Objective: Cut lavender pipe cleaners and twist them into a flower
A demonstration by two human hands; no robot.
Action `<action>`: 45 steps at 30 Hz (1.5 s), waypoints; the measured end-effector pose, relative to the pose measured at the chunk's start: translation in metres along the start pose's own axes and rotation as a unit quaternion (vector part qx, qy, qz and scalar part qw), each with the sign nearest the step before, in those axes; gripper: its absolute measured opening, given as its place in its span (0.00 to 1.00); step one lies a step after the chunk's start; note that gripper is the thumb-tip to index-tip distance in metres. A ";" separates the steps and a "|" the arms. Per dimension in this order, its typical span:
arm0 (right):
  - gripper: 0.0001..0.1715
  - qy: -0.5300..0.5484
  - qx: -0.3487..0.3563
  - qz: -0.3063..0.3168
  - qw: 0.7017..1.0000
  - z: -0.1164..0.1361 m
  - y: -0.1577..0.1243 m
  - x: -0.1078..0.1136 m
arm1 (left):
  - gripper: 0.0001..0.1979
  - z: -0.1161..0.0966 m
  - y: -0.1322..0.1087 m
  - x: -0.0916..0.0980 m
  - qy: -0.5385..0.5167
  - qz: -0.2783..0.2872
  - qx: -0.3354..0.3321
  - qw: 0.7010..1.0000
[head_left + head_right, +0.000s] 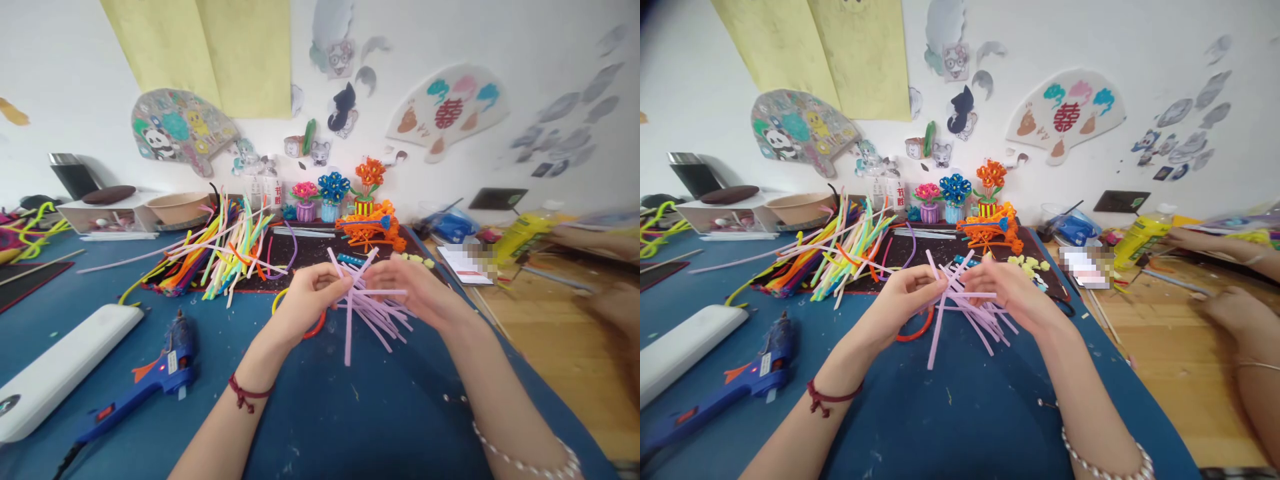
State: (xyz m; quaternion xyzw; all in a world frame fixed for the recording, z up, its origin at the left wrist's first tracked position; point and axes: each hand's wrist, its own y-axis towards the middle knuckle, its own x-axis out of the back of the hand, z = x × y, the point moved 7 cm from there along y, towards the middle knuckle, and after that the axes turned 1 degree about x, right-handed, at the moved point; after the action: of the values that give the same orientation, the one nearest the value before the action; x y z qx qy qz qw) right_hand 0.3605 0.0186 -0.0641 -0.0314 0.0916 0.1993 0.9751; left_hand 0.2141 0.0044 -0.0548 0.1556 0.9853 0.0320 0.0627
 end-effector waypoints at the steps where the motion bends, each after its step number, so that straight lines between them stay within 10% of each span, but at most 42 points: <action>1: 0.25 -0.029 0.000 0.037 0.999 -0.002 -0.001 -0.006 | 0.14 0.001 0.000 0.000 0.002 0.005 -0.002 1.000; 4: 0.20 -0.062 0.003 0.103 0.993 -0.013 -0.002 -0.025 | 0.16 0.006 0.002 0.000 0.009 0.008 -0.010 1.000; 12: 0.12 0.000 0.053 0.049 0.997 -0.018 0.010 -0.029 | 0.15 -0.010 0.002 0.023 0.085 -0.060 -0.062 0.993; 21: 0.10 0.071 0.051 0.044 0.995 -0.017 0.009 -0.032 | 0.09 -0.018 -0.011 0.012 0.017 0.059 -0.057 0.996; 29: 0.10 0.048 0.056 0.049 0.996 -0.017 0.007 -0.032 | 0.07 -0.029 -0.016 -0.001 0.172 0.120 -0.129 0.969; 35: 0.11 0.057 0.057 0.029 0.996 -0.020 0.010 -0.028 | 0.06 -0.040 -0.022 -0.010 0.292 0.107 -0.236 0.921; 45: 0.09 0.063 0.032 -0.010 0.997 -0.024 0.011 -0.018 | 0.12 -0.033 -0.011 0.007 0.340 -0.010 -0.201 0.919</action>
State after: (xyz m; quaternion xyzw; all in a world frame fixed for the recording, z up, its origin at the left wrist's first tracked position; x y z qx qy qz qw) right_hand 0.3354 0.0194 -0.0847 -0.0132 0.1591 0.1839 0.9699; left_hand 0.1994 -0.0047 -0.0235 0.1096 0.9216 0.2800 -0.2455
